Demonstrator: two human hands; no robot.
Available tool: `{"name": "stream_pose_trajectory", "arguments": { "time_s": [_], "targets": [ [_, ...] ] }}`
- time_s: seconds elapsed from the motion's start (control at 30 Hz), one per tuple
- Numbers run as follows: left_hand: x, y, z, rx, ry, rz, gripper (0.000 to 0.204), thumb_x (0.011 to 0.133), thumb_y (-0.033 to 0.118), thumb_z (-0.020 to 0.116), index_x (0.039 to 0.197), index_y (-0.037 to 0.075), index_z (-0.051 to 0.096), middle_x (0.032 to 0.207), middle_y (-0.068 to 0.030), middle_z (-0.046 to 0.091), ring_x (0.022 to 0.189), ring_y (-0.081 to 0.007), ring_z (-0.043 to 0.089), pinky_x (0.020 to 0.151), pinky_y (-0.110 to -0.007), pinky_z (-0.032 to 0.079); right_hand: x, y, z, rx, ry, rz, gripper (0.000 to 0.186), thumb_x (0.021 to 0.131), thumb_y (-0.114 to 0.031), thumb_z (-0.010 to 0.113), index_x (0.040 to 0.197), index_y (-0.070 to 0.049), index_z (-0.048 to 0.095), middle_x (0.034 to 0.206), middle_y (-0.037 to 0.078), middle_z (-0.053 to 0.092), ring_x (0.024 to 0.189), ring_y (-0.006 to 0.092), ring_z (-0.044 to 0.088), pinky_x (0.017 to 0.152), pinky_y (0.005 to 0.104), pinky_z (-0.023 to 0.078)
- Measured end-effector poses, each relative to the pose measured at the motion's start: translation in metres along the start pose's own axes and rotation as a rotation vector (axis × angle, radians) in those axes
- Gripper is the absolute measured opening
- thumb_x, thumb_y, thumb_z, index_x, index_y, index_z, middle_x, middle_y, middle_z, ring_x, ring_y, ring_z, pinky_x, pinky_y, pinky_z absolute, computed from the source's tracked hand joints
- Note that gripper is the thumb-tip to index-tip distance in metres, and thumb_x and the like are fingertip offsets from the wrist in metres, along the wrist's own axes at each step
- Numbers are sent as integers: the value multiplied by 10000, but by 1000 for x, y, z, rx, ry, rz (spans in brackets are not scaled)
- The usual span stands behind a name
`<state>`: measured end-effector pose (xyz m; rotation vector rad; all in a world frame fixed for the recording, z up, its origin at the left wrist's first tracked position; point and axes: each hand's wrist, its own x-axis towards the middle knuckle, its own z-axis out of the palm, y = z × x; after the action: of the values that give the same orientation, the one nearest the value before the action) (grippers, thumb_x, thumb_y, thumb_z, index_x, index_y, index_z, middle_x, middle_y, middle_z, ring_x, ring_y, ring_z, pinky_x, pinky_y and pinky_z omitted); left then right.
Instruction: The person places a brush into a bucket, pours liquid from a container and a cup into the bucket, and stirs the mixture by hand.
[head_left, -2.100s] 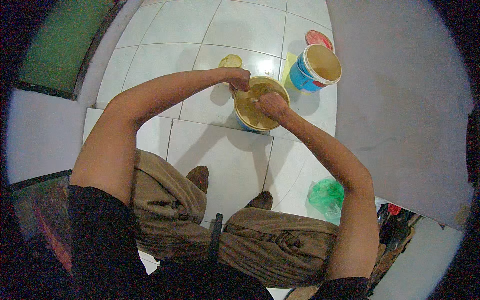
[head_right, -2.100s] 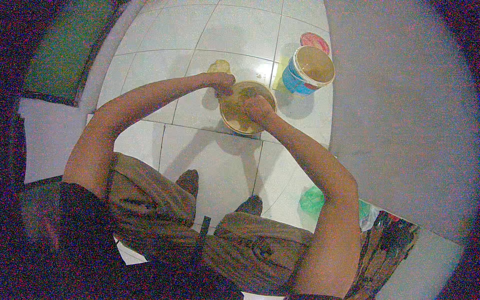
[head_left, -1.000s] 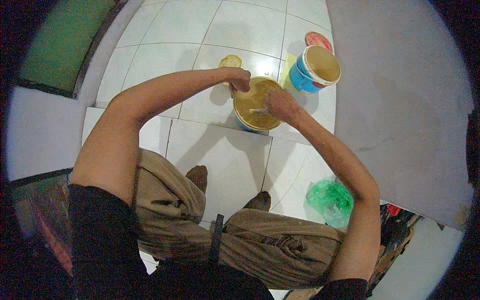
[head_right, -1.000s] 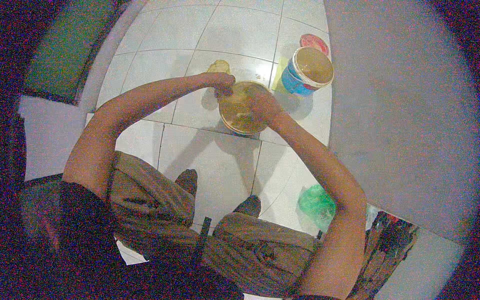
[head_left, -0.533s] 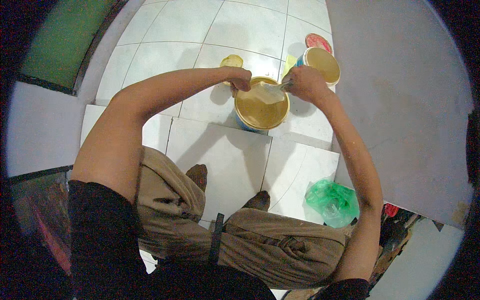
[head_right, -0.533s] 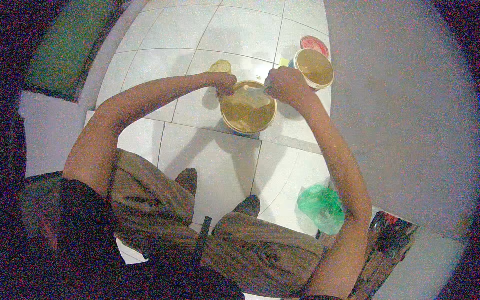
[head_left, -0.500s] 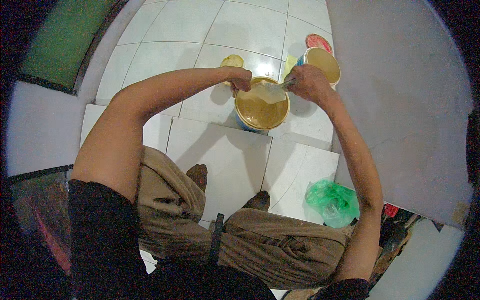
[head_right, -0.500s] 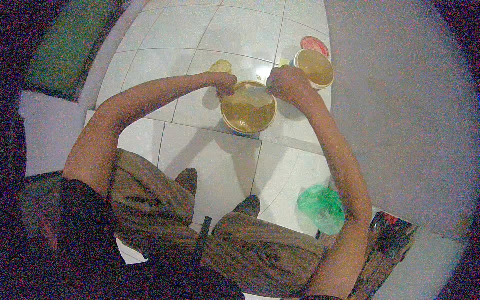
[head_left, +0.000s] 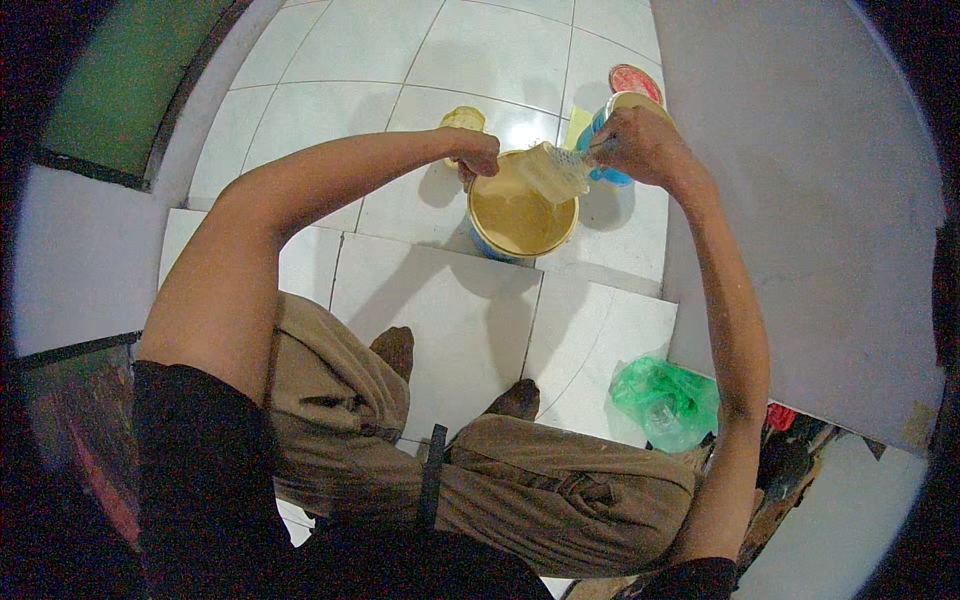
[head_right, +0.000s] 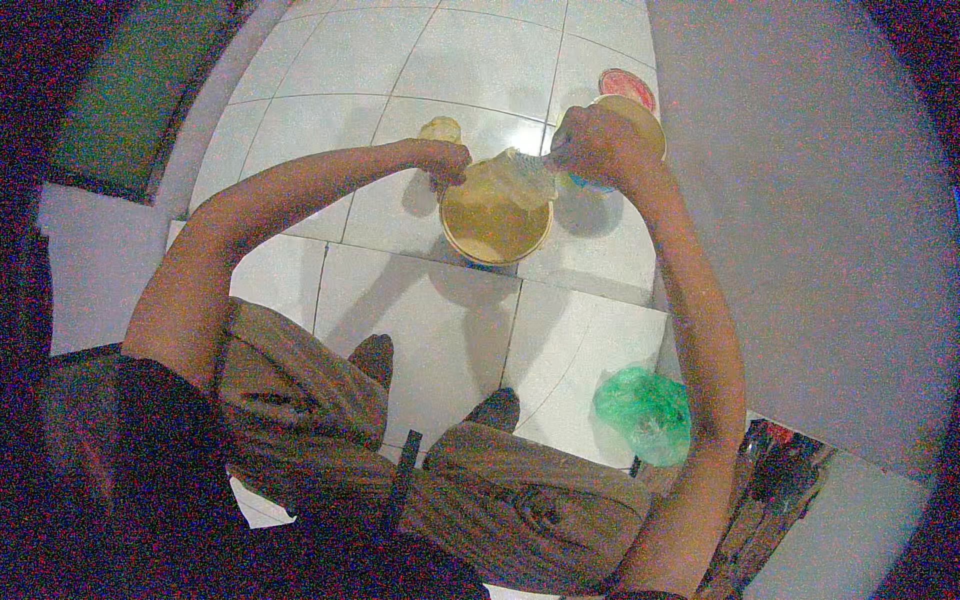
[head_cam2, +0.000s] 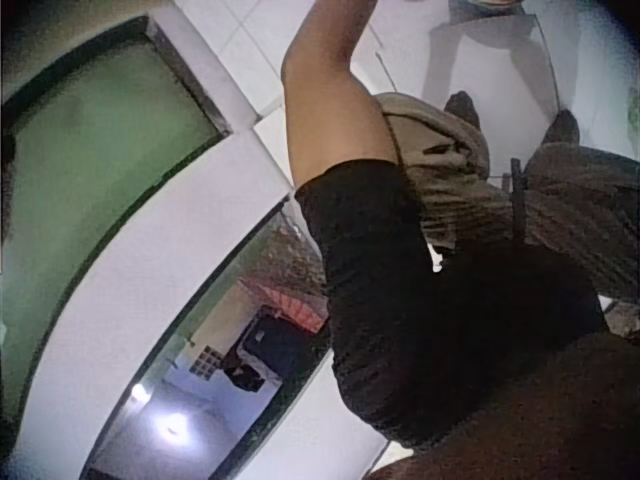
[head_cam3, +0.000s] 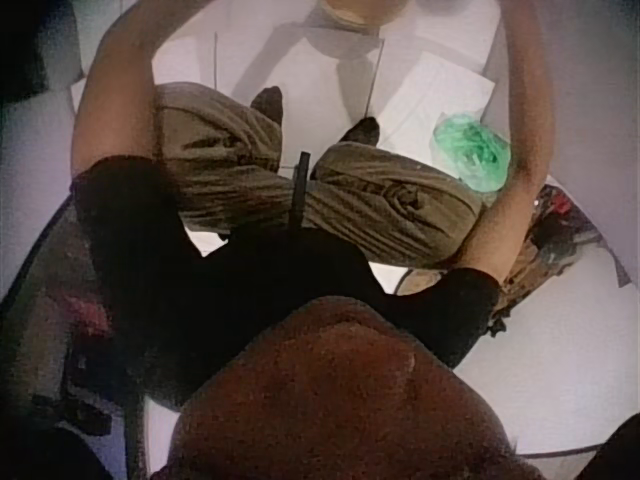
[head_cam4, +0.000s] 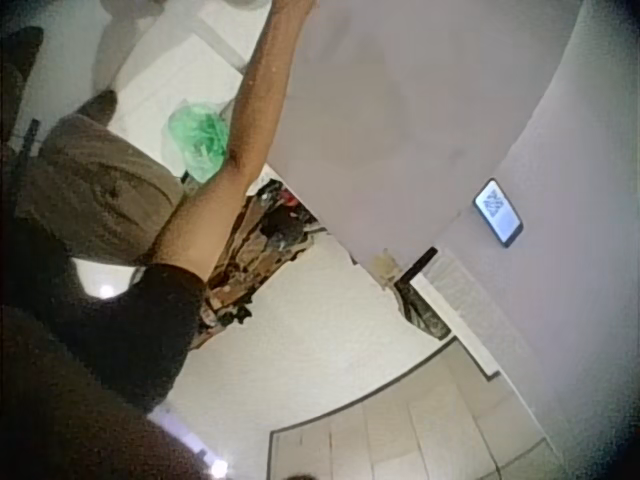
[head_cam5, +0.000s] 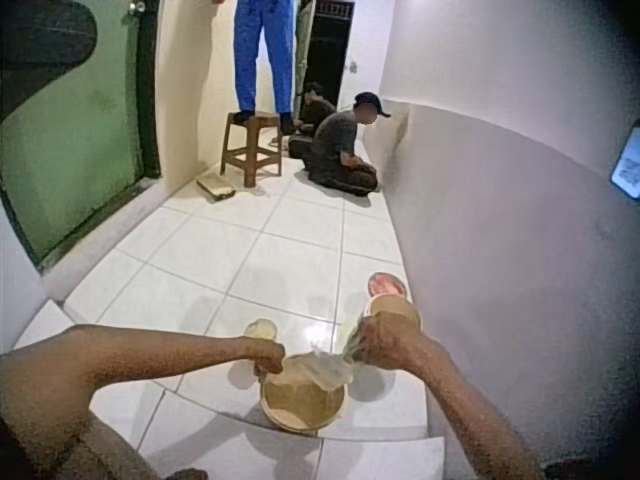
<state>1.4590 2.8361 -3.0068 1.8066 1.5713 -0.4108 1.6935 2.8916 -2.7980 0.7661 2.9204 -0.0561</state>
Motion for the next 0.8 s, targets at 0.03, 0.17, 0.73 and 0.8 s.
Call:
{"name": "stream_pose_trajectory", "arguments": {
  "time_s": [0.03, 0.17, 0.73, 0.8],
  "targets": [
    [-1, 6, -4, -16, -31, -12, 262, 718, 181, 513, 773, -72, 556, 687, -174, 615, 602, -243, 632, 473, -372, 503, -1, 1, -2, -21, 27, -27, 183, 685, -211, 693, 851, -135, 695, 745, 66, 656, 624, 184, 598, 641, 329, 493],
    [-13, 18, -13, -141, -78, -2, 245, 715, 169, 509, 760, -67, 551, 607, -144, 605, 544, -210, 631, 413, -331, 500, -5, -3, -9, 38, -48, 58, 169, 690, -206, 687, 839, -128, 697, 745, 64, 655, 629, 181, 596, 644, 329, 493],
    [-13, 24, -14, -129, -70, -92, 247, 724, 202, 513, 784, -31, 569, 624, -136, 616, 495, -224, 604, 394, -346, 474, -10, -9, 3, 26, 76, -11, 216, 675, -219, 695, 800, -44, 674, 814, 123, 642, 746, 240, 617, 685, 364, 484],
    [-17, 32, -19, -195, -93, -105, 242, 719, 204, 523, 771, -27, 574, 623, -140, 617, 494, -227, 604, 395, -344, 475, -11, 1, 6, 31, 72, -47, 221, 673, -225, 698, 792, -40, 673, 820, 128, 638, 758, 243, 616, 690, 362, 483]
  ]
}}
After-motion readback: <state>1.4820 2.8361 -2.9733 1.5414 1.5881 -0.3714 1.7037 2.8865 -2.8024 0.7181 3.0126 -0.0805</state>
